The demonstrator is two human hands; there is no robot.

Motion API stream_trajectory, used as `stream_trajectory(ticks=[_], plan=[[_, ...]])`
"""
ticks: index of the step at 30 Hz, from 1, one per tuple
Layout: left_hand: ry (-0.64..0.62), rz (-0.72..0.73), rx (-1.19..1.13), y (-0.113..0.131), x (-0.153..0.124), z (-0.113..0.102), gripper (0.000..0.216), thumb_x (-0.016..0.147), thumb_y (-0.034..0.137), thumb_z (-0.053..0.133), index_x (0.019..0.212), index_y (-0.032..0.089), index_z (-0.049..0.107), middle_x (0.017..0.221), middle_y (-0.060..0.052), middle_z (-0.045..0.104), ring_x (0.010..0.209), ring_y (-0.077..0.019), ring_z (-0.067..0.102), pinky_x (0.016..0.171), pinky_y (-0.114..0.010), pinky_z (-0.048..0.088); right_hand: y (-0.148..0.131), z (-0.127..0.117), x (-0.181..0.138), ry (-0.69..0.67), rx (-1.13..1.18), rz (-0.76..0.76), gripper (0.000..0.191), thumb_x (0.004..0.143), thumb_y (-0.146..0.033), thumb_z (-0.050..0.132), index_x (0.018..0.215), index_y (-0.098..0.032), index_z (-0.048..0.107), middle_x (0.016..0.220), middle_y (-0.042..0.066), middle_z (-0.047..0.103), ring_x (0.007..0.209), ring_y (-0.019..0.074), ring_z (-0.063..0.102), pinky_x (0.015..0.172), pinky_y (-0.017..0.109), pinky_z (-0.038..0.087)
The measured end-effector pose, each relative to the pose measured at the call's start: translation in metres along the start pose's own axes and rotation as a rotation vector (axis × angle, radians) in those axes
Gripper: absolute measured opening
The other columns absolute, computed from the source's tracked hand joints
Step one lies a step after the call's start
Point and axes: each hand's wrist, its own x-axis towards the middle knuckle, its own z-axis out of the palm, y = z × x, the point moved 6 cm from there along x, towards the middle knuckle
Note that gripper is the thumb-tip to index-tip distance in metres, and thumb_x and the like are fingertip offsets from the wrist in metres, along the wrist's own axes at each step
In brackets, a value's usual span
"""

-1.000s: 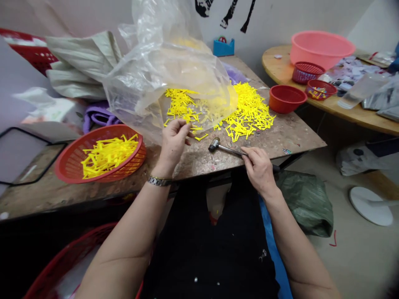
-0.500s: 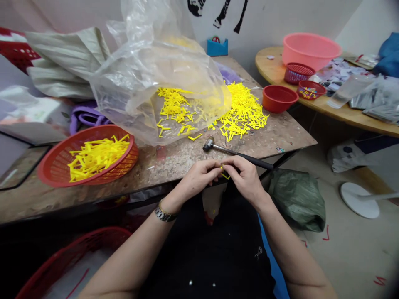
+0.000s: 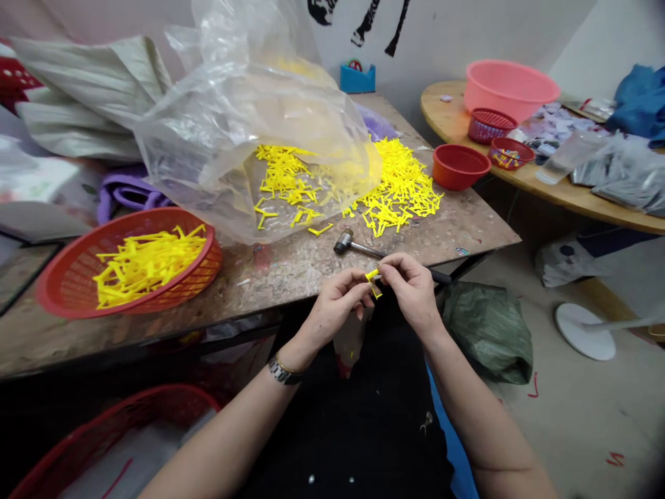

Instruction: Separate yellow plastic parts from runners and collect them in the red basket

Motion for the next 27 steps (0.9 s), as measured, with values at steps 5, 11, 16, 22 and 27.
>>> stream_trajectory(ticks=[5, 11, 16, 22, 27], plan=[[0.018, 0.022, -0.028, -0.002, -0.001, 0.000, 0.024, 0.088, 0.043, 0.070, 0.095, 0.020, 0.067, 0.077, -0.001, 0.068, 0.060, -0.0099, 0.061, 0.046, -0.017, 0.045, 0.000, 0.003, 0.000, -0.054, -0.038, -0.022, 0.012, 0.086, -0.031, 0.064, 0.079, -0.021, 0.065, 0.074, -0.003, 0.065, 0.070, 0.0132, 0.060, 0.068, 0.025, 0.047], [0.051, 0.024, 0.033, -0.001, 0.000, -0.007, 0.022, 0.089, 0.042, 0.069, 0.093, 0.021, 0.068, 0.073, -0.001, 0.068, 0.056, -0.0097, 0.059, 0.044, -0.017, 0.043, -0.001, -0.008, 0.017, -0.099, -0.261, -0.098, 0.019, 0.091, -0.035, 0.058, 0.081, -0.021, 0.065, 0.076, -0.001, 0.066, 0.073, 0.0153, 0.060, 0.070, 0.027, 0.047], [0.102, 0.047, 0.037, 0.000, 0.003, -0.015, 0.023, 0.087, 0.042, 0.071, 0.096, 0.021, 0.066, 0.072, 0.000, 0.068, 0.054, -0.0092, 0.059, 0.043, -0.017, 0.044, 0.008, -0.039, 0.063, 0.014, -0.701, -0.197, 0.015, 0.091, -0.028, 0.055, 0.085, -0.021, 0.066, 0.089, 0.005, 0.073, 0.086, 0.0207, 0.065, 0.083, 0.033, 0.047], [0.094, 0.081, 0.128, 0.002, 0.002, -0.013, 0.022, 0.089, 0.043, 0.069, 0.093, 0.021, 0.067, 0.070, -0.001, 0.067, 0.054, -0.0102, 0.060, 0.043, -0.017, 0.046, 0.032, -0.047, 0.108, -0.025, -1.112, -0.045, 0.018, 0.093, -0.031, 0.057, 0.093, -0.017, 0.069, 0.101, 0.013, 0.074, 0.094, 0.0261, 0.066, 0.084, 0.036, 0.047], [0.057, 0.078, 0.202, 0.002, 0.000, -0.012, 0.024, 0.091, 0.044, 0.065, 0.094, 0.020, 0.067, 0.071, -0.002, 0.067, 0.057, -0.0112, 0.060, 0.045, -0.019, 0.047, 0.041, -0.038, 0.119, -0.072, -1.268, 0.031, 0.023, 0.095, -0.033, 0.058, 0.099, -0.014, 0.071, 0.107, 0.019, 0.073, 0.097, 0.0293, 0.067, 0.083, 0.037, 0.047]])
